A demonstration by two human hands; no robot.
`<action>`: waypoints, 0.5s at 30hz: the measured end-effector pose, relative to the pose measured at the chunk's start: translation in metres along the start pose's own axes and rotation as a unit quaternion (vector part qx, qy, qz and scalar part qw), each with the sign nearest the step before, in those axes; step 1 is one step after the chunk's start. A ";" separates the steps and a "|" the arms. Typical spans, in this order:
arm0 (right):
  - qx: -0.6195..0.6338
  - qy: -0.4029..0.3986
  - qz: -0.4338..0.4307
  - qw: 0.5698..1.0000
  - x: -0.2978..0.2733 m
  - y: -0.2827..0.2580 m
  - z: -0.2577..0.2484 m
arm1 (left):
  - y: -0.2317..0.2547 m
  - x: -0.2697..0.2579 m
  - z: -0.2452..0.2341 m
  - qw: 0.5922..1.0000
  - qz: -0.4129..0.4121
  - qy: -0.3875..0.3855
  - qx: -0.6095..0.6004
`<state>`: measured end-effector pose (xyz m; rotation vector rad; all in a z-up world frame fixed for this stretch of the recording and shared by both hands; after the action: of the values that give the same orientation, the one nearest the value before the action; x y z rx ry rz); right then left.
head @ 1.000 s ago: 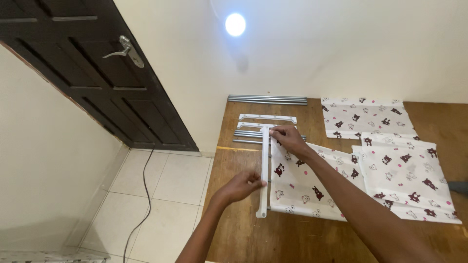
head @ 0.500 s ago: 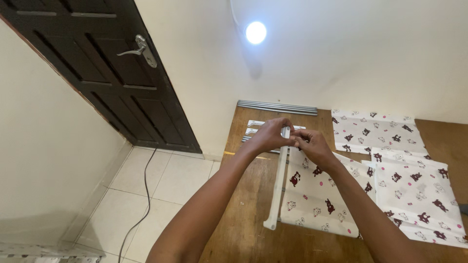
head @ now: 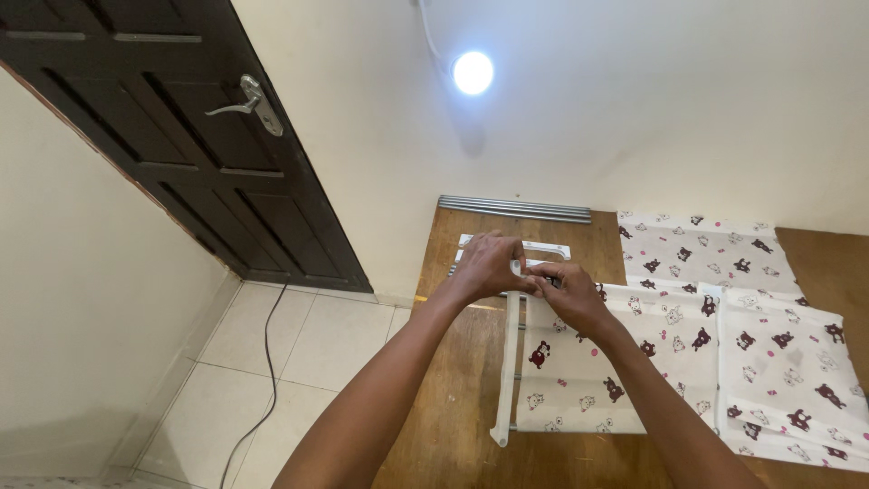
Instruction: The person assembles a small shelving unit by inserting metal rods into a white plastic frame and attaching patterned fabric shelves. They repeatedly insert and remove rods to fit the shelves, then place the assembled unit on the floor.
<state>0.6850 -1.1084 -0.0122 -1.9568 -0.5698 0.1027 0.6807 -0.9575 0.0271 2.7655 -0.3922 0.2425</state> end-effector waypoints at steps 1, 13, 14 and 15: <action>-0.008 0.003 0.005 1.000 0.002 0.000 0.001 | -0.004 0.000 -0.001 1.000 -0.015 -0.005 0.008; -0.042 0.027 0.083 0.995 0.041 -0.004 0.002 | -0.051 -0.035 0.054 0.951 -0.132 -0.082 -0.267; -0.056 0.034 0.078 0.995 0.044 -0.004 0.002 | -0.052 -0.047 0.073 0.922 -0.173 -0.178 -0.297; -0.069 0.042 0.073 0.994 0.046 -0.003 0.003 | -0.050 -0.052 0.074 0.923 -0.166 -0.148 -0.314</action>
<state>0.7236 -1.0845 -0.0028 -2.1265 -0.3878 0.0736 0.6554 -0.9253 -0.0679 2.1730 -0.0429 -0.3374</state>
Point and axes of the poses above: each hand's wrist, its own x-axis towards the middle knuckle, its own z-axis out of the palm, y = z × x, the point moved 7 cm from there along x, towards the middle knuckle, and after that the axes turned 10 degrees about x, right-handed, at the moved point
